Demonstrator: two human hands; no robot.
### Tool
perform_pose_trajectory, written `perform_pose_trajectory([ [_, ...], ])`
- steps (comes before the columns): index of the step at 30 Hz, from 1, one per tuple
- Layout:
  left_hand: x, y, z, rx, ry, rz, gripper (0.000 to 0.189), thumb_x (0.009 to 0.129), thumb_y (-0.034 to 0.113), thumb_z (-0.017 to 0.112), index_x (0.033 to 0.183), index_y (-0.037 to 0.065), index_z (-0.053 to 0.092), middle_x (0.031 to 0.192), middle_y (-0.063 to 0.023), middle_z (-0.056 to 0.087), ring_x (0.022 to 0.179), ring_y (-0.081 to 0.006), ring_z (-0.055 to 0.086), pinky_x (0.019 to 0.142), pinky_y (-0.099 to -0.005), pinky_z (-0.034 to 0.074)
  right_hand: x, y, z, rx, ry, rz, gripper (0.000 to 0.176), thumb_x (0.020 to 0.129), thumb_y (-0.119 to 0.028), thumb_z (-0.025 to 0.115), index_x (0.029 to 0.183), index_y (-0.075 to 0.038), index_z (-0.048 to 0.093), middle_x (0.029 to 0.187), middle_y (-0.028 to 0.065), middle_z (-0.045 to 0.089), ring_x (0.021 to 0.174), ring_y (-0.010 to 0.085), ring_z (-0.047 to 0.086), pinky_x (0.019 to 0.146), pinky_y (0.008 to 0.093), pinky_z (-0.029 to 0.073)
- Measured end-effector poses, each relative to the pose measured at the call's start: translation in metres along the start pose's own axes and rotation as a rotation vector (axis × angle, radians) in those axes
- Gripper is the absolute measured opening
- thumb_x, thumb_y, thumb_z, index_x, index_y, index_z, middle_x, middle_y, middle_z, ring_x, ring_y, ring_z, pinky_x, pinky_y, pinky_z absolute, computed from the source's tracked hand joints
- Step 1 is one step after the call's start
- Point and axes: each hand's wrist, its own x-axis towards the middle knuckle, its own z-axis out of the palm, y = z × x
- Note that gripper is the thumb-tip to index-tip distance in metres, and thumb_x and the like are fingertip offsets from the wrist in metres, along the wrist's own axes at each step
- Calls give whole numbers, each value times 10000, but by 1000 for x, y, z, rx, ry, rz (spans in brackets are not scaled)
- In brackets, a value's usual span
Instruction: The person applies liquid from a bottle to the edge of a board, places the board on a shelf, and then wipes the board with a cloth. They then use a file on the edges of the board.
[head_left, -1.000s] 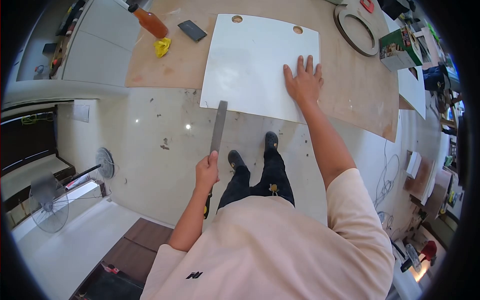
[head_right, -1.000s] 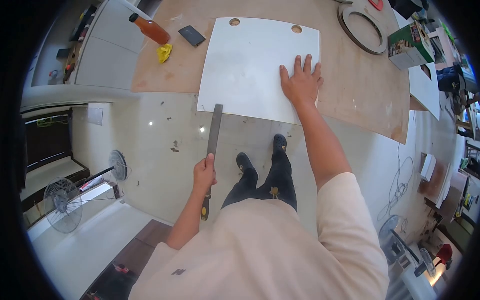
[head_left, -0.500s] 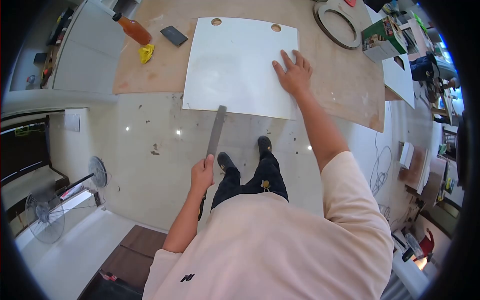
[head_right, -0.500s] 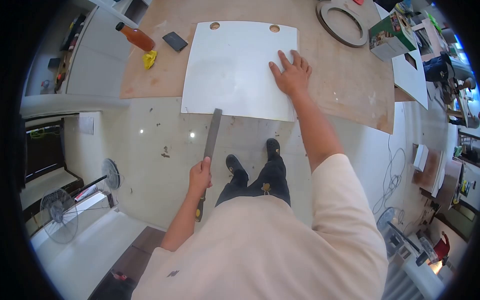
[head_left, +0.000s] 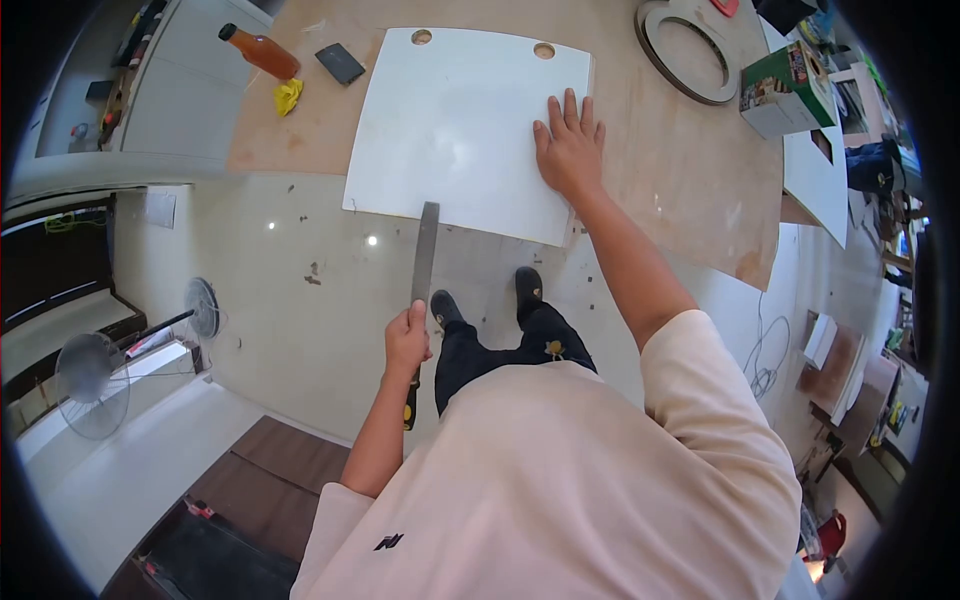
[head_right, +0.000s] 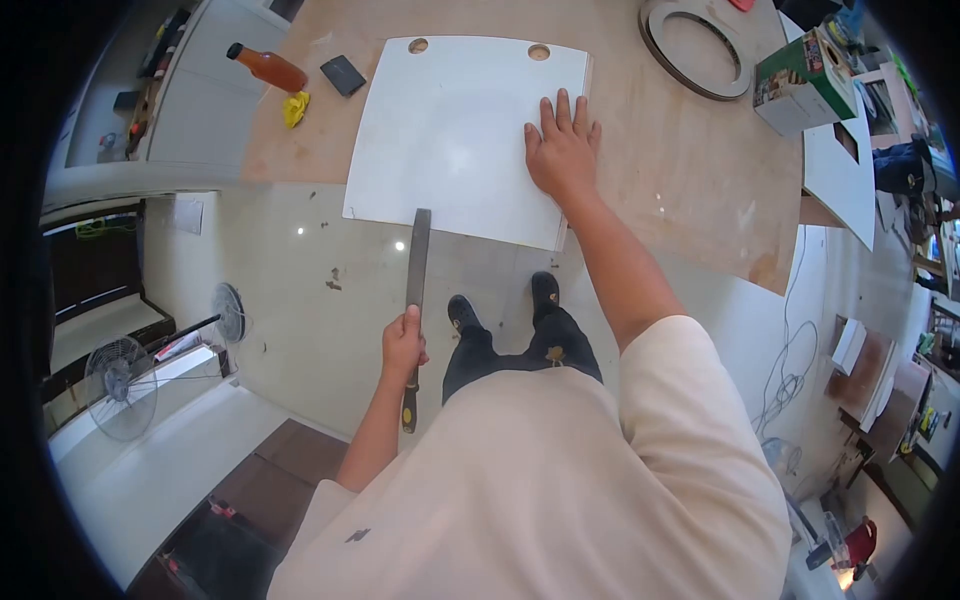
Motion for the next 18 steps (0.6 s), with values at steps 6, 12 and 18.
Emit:
perform_pose_trajectory([
  [6,40,76,79,91,-102,145,613,1001,530,501,737,-20,561,520,-73,492,411,-189,557,413,-333,456,9,8,-4,-10,-76,-78,588,1035,-430,378,1514,-89,397,1625,107,275,1514,344,180,1194,566,171],
  [12,-16,16,44,59,25,53,571,998,492,531,757,-22,589,513,-54,499,407,-169,536,410,-324,445,50,31,-33,-76,-294,-221,660,1035,-493,352,1507,-32,380,1619,132,279,1500,362,215,1188,517,238],
  [18,8,44,94,113,-67,117,599,1000,521,507,768,-24,595,517,-71,492,411,-189,541,431,-346,445,66,28,-24,-74,-387,-183,686,1048,-518,278,1516,-22,351,1616,160,270,1474,390,268,1169,514,295],
])
